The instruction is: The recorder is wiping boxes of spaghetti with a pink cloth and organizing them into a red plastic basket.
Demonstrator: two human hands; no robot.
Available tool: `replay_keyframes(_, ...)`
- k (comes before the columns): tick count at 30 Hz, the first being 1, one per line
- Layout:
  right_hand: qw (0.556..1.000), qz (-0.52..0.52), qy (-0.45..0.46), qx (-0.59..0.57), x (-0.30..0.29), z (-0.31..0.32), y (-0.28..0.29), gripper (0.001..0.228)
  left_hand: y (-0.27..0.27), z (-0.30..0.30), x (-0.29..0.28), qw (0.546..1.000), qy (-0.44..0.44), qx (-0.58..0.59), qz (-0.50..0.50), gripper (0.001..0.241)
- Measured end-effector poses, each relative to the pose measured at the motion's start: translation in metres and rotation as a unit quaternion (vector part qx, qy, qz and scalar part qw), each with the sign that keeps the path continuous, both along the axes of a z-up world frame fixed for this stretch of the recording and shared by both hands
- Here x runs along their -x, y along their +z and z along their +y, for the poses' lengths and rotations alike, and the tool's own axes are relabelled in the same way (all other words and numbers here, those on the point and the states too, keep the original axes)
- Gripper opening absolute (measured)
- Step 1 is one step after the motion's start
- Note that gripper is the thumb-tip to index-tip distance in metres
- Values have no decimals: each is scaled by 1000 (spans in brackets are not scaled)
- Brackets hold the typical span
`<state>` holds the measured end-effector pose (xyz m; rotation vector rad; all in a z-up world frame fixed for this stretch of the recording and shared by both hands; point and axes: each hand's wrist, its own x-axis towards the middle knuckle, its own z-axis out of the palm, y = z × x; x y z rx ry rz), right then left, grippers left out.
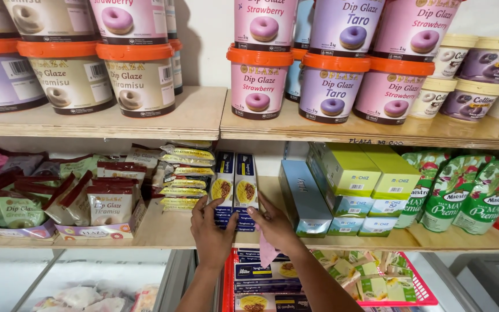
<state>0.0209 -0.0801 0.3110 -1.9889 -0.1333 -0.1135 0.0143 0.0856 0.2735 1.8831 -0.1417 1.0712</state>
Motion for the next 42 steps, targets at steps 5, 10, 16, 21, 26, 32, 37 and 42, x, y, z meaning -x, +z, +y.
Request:
replay_keyframes(5,998,-32,26,-37,-10,-3,-13,77,-3,-1,0,1000,3,0,-12,54)
replay_keyframes(10,999,-21,17,-41,-9,-2,-12,76,-1,-1,1,1000,5,1,-14,54)
replay_keyframes(16,999,-26,12,-39,-5,-2,-16,80,-2,-1,6,1000,5,-10,-3,56)
replay_keyframes(21,988,-140,-55,-15,-9,-7,-49,85,1,-10,30,990,47,-73,-111,70)
replay_keyframes(26,937,-342,-20,-63,13,-15,-115,45,-60,-24,33,976,28,-102,-193,48)
replay_keyframes(32,959,-283,-22,5,43,-38,-193,23,-153,-44,39,978,-122,-141,-97,26)
replay_keyframes(37,985,-128,-74,90,45,-70,-242,23,-224,-56,30,955,-173,-205,128,32)
replay_keyframes(42,969,-123,-122,177,44,-105,-296,21,-296,-63,21,927,-42,-248,277,80)
